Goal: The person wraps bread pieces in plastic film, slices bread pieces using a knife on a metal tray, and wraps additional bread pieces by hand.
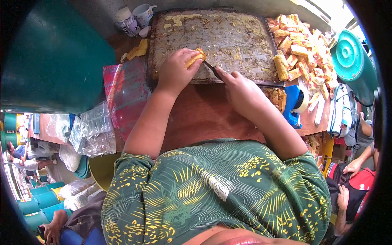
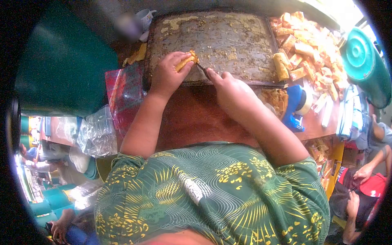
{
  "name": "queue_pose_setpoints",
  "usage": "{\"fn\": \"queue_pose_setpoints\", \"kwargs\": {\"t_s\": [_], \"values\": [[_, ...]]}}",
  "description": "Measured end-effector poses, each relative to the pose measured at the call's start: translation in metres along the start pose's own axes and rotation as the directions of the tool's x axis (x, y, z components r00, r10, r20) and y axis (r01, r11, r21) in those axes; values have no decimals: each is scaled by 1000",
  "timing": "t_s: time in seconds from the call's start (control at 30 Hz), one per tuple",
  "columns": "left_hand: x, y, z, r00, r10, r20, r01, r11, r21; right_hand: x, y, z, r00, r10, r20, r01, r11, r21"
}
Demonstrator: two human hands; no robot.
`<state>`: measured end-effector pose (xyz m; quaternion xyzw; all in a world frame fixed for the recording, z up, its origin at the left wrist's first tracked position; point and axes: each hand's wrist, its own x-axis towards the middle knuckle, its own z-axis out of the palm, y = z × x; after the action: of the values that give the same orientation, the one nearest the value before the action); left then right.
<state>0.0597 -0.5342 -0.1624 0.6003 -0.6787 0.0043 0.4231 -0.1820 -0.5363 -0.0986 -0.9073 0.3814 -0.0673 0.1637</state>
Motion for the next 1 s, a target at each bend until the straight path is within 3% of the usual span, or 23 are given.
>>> {"fn": "queue_pose_setpoints", "kwargs": {"t_s": [0.13,0.23,0.33,0.43,0.53,0.63,0.67,0.73,0.8,0.83,0.93,1.0], "values": [[6,11,-13,995,-92,45,95,991,-91,-2,12,1,1000,10,-10,-8,989,147],[7,-2,-14,959,-275,74,285,920,-269,-1,30,-9,998,33,-47,-16,948,318],[12,-13,-23,977,-119,179,133,989,-68,-9,41,-8,986,124,-112,-73,924,376],[15,5,-35,948,-139,287,138,990,24,-14,41,-9,986,45,-162,7,950,311],[20,34,-49,854,-283,437,239,959,155,-24,36,-15,994,63,-92,-29,941,338],[11,17,-39,888,-271,372,289,957,8,-29,45,-6,984,21,-178,41,940,337],[10,10,-34,884,-305,354,398,889,-227,-30,44,-7,984,57,-168,11,926,378],[12,1,-30,860,-378,342,508,576,-641,-35,40,-13,982,126,-141,-48,888,457],[11,-7,-44,820,-284,496,545,129,-828,-38,35,-15,979,134,-155,-47,883,467],[10,-9,-50,809,-212,549,536,-117,-836,-39,33,-16,978,137,-161,-46,881,471],[6,-9,-49,800,-233,553,494,-265,-828,-39,29,-15,970,-35,-241,131,909,395],[4,-5,-49,804,-240,544,484,-268,-833,-41,21,-19,963,-84,-255,164,936,312]]}}
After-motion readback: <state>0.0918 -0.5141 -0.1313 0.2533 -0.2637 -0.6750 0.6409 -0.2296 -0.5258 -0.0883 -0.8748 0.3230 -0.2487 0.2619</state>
